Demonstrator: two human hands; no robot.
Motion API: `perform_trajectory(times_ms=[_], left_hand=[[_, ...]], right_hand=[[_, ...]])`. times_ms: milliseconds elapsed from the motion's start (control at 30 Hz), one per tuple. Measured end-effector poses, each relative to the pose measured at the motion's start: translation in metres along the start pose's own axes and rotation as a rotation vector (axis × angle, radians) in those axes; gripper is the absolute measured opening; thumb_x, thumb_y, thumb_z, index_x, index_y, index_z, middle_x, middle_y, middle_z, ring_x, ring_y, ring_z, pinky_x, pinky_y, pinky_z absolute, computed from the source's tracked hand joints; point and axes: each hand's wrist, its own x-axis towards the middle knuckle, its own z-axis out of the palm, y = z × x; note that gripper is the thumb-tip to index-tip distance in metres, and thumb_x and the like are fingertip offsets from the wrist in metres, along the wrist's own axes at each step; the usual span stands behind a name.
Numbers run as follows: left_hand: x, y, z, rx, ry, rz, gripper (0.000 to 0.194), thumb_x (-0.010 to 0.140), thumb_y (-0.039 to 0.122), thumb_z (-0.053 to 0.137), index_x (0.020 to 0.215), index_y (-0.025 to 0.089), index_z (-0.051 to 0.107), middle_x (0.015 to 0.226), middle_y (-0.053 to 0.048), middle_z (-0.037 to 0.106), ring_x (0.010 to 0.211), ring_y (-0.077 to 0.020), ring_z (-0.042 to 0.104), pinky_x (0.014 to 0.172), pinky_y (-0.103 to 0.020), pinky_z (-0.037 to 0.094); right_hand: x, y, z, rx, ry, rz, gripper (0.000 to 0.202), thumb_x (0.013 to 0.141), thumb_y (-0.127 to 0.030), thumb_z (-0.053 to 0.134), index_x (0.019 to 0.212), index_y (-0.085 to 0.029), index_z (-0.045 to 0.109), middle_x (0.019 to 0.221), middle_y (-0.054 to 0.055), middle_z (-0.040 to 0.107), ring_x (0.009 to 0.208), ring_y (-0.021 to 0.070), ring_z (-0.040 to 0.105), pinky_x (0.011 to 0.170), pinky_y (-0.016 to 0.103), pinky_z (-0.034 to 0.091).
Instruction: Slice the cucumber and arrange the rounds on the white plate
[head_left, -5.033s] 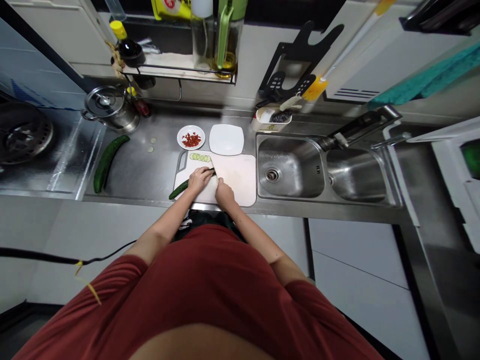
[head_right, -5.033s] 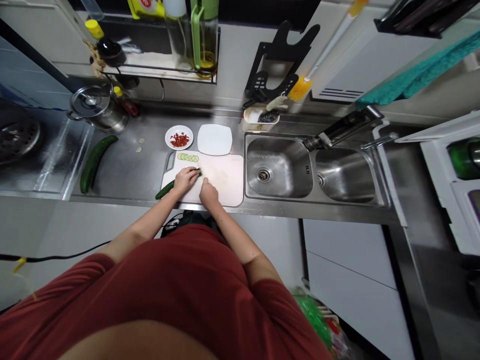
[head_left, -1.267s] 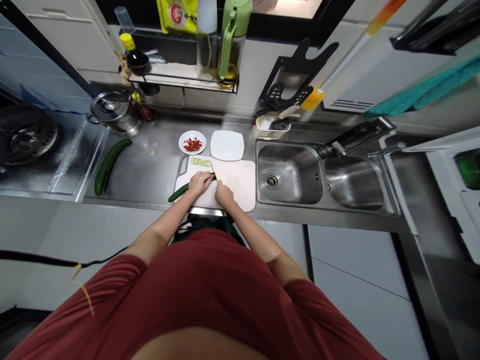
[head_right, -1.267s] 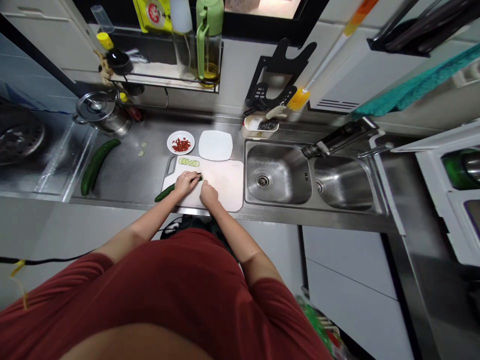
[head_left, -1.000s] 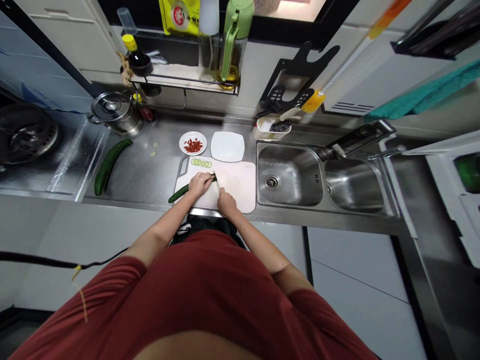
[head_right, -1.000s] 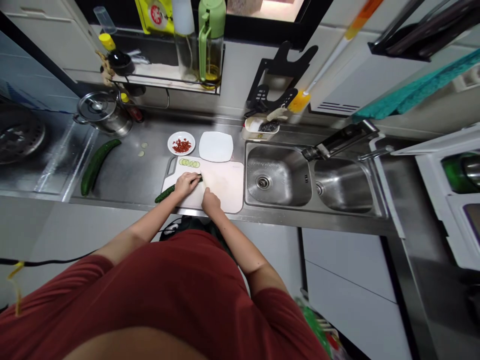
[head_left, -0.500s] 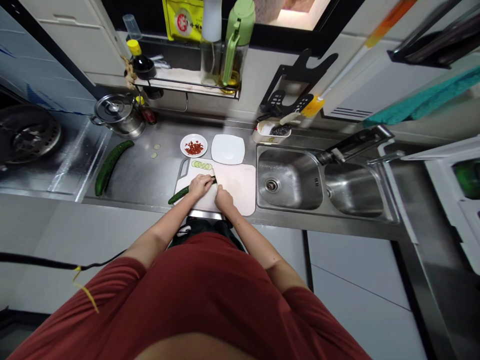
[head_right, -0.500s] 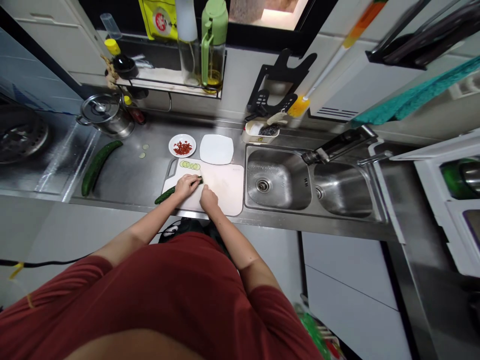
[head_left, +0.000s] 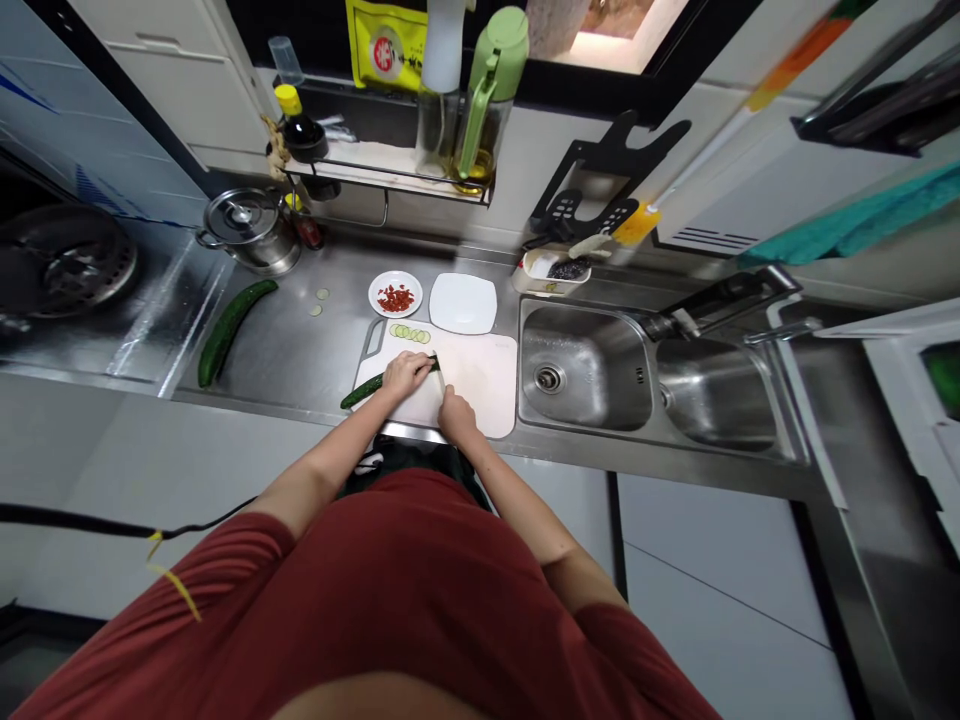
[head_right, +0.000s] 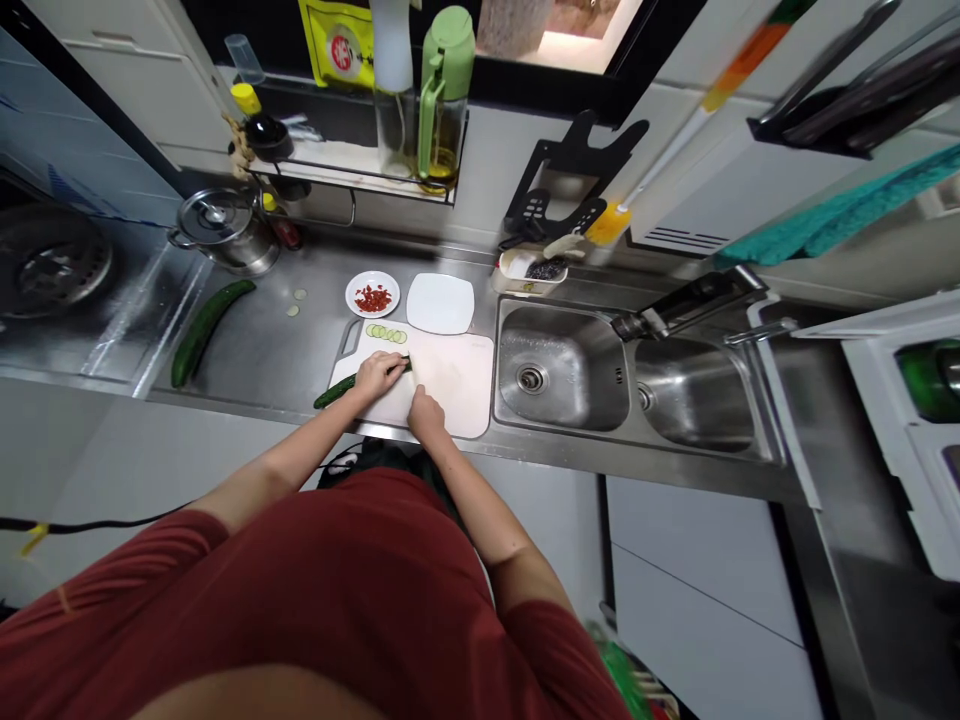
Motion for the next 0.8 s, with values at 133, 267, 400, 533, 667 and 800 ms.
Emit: perform_trajectory(times_ms=[133,267,400,533,667,800], left_hand=[[0.000,0.000,-0.001,-0.003,0.001,0.005,0.023,0.092,0.032,0.050,0.103,0.029,0.070,0.104,-0.002,0.069,0.099,-0.0183,0.057,0.085,-0.031,0.047],[0.001,0.001,-0.003,-0.004,-0.010,0.007,0.022,0.091,0.030,0.051,0.103,0.029,0.070,0.104,-0.002,0.069,0.099,-0.0185,0.057,0.085,-0.031,0.047],[0.001,0.002,-0.004,-0.002,-0.013,-0.004,0.022,0.091,0.030,0.051,0.103,0.029,0.070,0.105,-0.002,0.069,0.100,-0.0193,0.057,0.085,-0.032,0.047],[0.001,0.002,-0.004,0.001,-0.013,-0.003,0.023,0.092,0.030,0.050,0.104,0.029,0.070,0.106,-0.002,0.069,0.100,-0.0195,0.057,0.085,-0.032,0.047],[0.001,0.001,-0.003,-0.005,-0.003,-0.007,0.023,0.092,0.031,0.050,0.104,0.028,0.070,0.105,-0.002,0.069,0.099,-0.0196,0.057,0.085,-0.033,0.047],[0.001,0.002,-0.004,-0.008,-0.005,-0.014,0.024,0.092,0.031,0.050,0.104,0.028,0.070,0.105,-0.002,0.069,0.101,-0.0195,0.057,0.086,-0.032,0.047]], right_hand=[[0.006,-0.002,-0.001,-0.003,0.010,-0.024,0.032,0.088,-0.007,0.039,0.119,-0.013,0.042,0.102,0.016,0.066,0.097,0.0254,0.064,0.077,0.032,0.047],[0.013,-0.003,-0.001,-0.001,0.032,-0.030,0.032,0.088,-0.007,0.037,0.120,-0.013,0.042,0.104,0.015,0.066,0.098,0.0247,0.064,0.078,0.032,0.046],[0.020,-0.007,-0.004,0.006,0.053,-0.038,0.032,0.089,-0.007,0.036,0.120,-0.013,0.042,0.107,0.015,0.065,0.100,0.0243,0.063,0.080,0.032,0.046],[0.021,-0.008,-0.008,0.004,0.053,-0.041,0.032,0.089,-0.007,0.036,0.119,-0.013,0.043,0.105,0.015,0.065,0.099,0.0248,0.064,0.079,0.032,0.046],[0.012,-0.002,-0.005,0.001,0.043,-0.032,0.031,0.089,-0.007,0.036,0.118,-0.013,0.043,0.104,0.016,0.065,0.098,0.0252,0.064,0.079,0.033,0.046],[0.003,0.003,-0.001,-0.001,0.015,-0.027,0.030,0.089,-0.009,0.038,0.118,-0.013,0.043,0.105,0.016,0.065,0.098,0.0255,0.064,0.079,0.033,0.046]])
